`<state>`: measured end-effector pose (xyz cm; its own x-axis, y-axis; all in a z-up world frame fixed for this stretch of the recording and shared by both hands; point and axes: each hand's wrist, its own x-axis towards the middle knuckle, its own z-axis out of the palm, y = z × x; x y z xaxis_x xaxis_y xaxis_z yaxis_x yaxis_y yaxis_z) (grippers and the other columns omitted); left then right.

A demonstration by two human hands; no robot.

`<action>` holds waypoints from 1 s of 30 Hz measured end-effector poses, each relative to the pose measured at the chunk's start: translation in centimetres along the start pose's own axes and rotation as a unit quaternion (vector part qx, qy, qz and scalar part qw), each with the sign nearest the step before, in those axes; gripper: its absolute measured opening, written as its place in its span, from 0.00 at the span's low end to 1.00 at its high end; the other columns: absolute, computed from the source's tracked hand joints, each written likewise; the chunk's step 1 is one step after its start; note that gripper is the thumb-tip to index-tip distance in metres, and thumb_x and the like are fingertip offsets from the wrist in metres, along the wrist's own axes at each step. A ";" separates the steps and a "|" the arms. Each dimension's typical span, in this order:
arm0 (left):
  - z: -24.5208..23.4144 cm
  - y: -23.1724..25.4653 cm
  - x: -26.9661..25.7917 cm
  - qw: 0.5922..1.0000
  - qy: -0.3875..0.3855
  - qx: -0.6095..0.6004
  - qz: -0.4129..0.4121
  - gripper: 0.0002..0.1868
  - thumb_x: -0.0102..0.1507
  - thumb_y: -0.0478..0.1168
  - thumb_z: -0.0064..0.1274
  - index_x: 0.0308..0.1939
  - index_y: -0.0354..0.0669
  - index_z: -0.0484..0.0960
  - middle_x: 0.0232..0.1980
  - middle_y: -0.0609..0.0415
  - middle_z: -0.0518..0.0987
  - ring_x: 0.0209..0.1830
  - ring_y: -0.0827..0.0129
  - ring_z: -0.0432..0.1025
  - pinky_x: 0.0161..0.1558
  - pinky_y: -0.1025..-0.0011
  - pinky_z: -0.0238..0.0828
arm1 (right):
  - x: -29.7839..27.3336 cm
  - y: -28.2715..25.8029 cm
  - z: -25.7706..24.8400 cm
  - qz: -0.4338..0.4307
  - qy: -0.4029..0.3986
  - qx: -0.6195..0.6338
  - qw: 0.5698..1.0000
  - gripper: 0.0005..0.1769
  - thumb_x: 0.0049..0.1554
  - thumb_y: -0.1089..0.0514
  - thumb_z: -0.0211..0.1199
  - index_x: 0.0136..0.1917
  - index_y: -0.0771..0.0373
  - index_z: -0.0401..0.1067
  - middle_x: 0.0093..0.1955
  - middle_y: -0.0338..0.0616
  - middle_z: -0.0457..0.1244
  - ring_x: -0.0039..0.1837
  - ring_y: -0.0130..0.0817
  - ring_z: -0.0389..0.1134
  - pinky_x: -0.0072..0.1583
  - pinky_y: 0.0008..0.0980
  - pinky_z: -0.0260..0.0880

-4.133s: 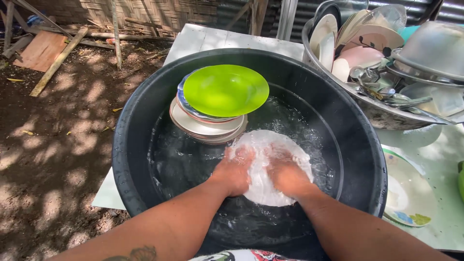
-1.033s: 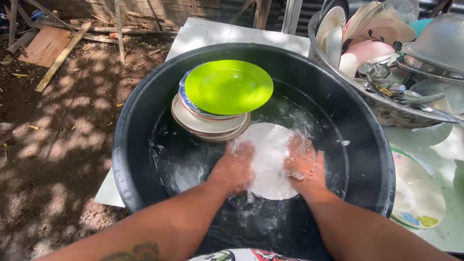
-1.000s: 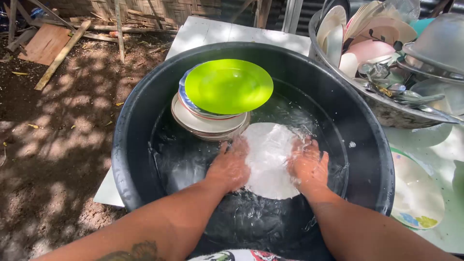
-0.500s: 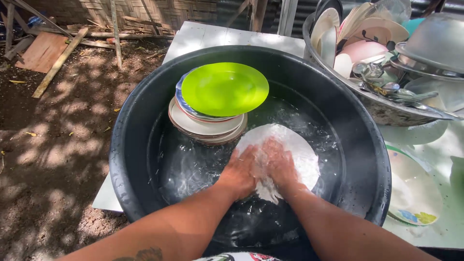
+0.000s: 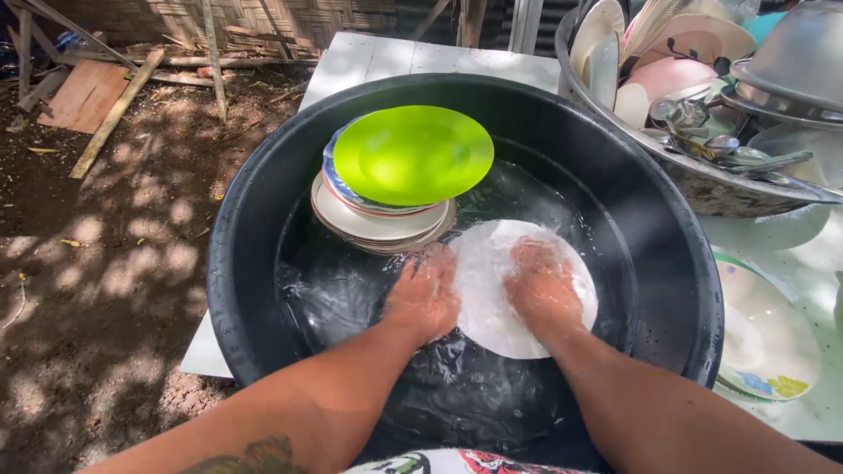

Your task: Rinsing soap off of plates and bowls in a plastic tub of water and stacking them.

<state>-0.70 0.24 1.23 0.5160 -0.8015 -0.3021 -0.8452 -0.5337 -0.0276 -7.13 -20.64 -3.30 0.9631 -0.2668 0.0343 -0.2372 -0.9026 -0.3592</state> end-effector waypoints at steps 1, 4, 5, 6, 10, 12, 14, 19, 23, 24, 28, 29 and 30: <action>0.8 -0.4 0.5 0.994 0.080 -0.062 -0.039 0.35 0.67 0.47 0.34 0.77 0.38 0.51 0.83 0.44 0.43 0.84 0.54 0.32 0.77 0.48 0.26 | -0.3 -0.7 -0.8 0.039 0.006 -0.072 0.997 0.41 0.62 0.44 0.49 0.83 0.55 0.40 0.86 0.43 0.35 0.85 0.47 0.30 0.79 0.58 0.24; 0.5 0.5 1.2 0.980 0.142 -0.119 -0.071 0.39 0.67 0.49 0.35 0.78 0.34 0.49 0.82 0.44 0.44 0.82 0.55 0.34 0.76 0.51 0.29 | 1.9 2.5 4.6 0.014 -0.001 -0.213 0.977 0.42 0.62 0.48 0.49 0.83 0.58 0.38 0.86 0.46 0.35 0.85 0.48 0.30 0.77 0.63 0.25; 0.3 1.3 1.1 0.984 0.119 -0.116 -0.067 0.38 0.67 0.48 0.36 0.79 0.35 0.51 0.83 0.46 0.46 0.84 0.57 0.34 0.78 0.52 0.28 | 2.9 4.5 7.9 -0.050 -0.020 -0.278 0.959 0.41 0.63 0.52 0.50 0.84 0.59 0.40 0.86 0.48 0.36 0.85 0.48 0.31 0.77 0.65 0.25; 0.3 1.3 1.2 0.984 0.119 -0.115 -0.066 0.38 0.67 0.48 0.36 0.79 0.35 0.51 0.83 0.46 0.46 0.84 0.57 0.34 0.78 0.52 0.28 | 1.6 2.5 5.2 -0.049 -0.020 -0.279 0.959 0.41 0.63 0.52 0.50 0.84 0.59 0.40 0.86 0.48 0.36 0.85 0.48 0.31 0.77 0.65 0.25; 1.1 0.1 1.2 0.982 0.111 -0.152 -0.003 0.33 0.68 0.49 0.32 0.77 0.46 0.53 0.83 0.52 0.45 0.84 0.60 0.34 0.78 0.50 0.27 | -0.7 0.7 -0.4 -0.055 0.034 -0.081 0.995 0.45 0.56 0.49 0.53 0.83 0.54 0.43 0.86 0.45 0.37 0.85 0.50 0.34 0.78 0.58 0.37; 1.2 -0.4 1.0 0.979 0.139 -0.151 -0.020 0.34 0.68 0.48 0.33 0.78 0.40 0.52 0.83 0.52 0.46 0.84 0.61 0.35 0.77 0.51 0.29 | 0.0 2.2 0.8 0.001 0.062 -0.070 0.996 0.41 0.62 0.46 0.52 0.83 0.56 0.44 0.85 0.47 0.39 0.85 0.54 0.35 0.79 0.55 0.43; 1.1 0.1 0.7 0.980 0.141 -0.125 -0.070 0.36 0.67 0.48 0.36 0.78 0.39 0.51 0.83 0.50 0.44 0.83 0.63 0.34 0.78 0.51 0.25 | 0.5 3.2 3.9 -0.010 0.120 -0.285 0.951 0.40 0.63 0.43 0.47 0.81 0.58 0.42 0.86 0.49 0.36 0.86 0.44 0.35 0.75 0.62 0.39; 4.3 -0.7 3.3 0.981 0.150 -0.119 -0.015 0.30 0.69 0.44 0.35 0.74 0.36 0.59 0.84 0.51 0.50 0.85 0.62 0.39 0.80 0.52 0.30 | 1.0 3.2 2.7 -0.074 0.048 -0.203 0.975 0.39 0.64 0.42 0.45 0.83 0.55 0.40 0.86 0.46 0.36 0.85 0.43 0.35 0.77 0.61 0.36; 2.5 -2.1 2.4 0.962 0.194 -0.183 -0.053 0.37 0.61 0.42 0.42 0.76 0.39 0.57 0.79 0.47 0.53 0.80 0.60 0.44 0.75 0.54 0.36 | -0.3 -1.2 -2.2 0.088 0.008 -0.193 0.977 0.40 0.64 0.41 0.46 0.84 0.52 0.40 0.86 0.42 0.37 0.86 0.45 0.34 0.77 0.64 0.34; 2.5 -1.3 2.4 0.962 0.194 -0.183 -0.051 0.37 0.61 0.42 0.42 0.76 0.39 0.57 0.79 0.47 0.53 0.80 0.60 0.44 0.75 0.54 0.36 | 0.2 -0.4 -0.2 0.090 0.009 -0.193 0.977 0.40 0.64 0.41 0.46 0.84 0.52 0.40 0.86 0.42 0.37 0.86 0.45 0.34 0.77 0.64 0.34; 1.2 0.7 1.5 0.984 0.135 -0.111 -0.028 0.32 0.65 0.39 0.40 0.75 0.42 0.61 0.81 0.44 0.55 0.83 0.57 0.44 0.80 0.52 0.32 | 0.5 1.2 2.4 -0.114 0.004 -0.152 0.982 0.54 0.49 0.45 0.57 0.83 0.56 0.39 0.86 0.44 0.33 0.84 0.50 0.33 0.76 0.62 0.31; 0.4 0.8 1.0 0.994 0.063 -0.086 0.010 0.30 0.66 0.42 0.42 0.74 0.46 0.62 0.82 0.45 0.52 0.85 0.57 0.40 0.81 0.52 0.29 | 0.3 1.1 1.6 -0.157 -0.011 -0.077 0.984 0.52 0.48 0.48 0.59 0.82 0.51 0.41 0.87 0.41 0.32 0.84 0.48 0.34 0.78 0.62 0.32; 0.5 0.2 0.8 0.994 0.061 -0.087 0.009 0.30 0.66 0.42 0.42 0.74 0.46 0.62 0.82 0.45 0.52 0.85 0.57 0.40 0.81 0.52 0.29 | -0.3 0.4 0.2 -0.157 -0.013 -0.076 0.985 0.52 0.48 0.48 0.59 0.82 0.51 0.41 0.87 0.41 0.32 0.84 0.48 0.34 0.78 0.62 0.32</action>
<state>-0.54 -0.40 0.47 0.5227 -0.8326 -0.1834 -0.8233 -0.5488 0.1451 -7.52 -20.84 -3.65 0.9945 0.0411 0.0963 0.0589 -0.9799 -0.1908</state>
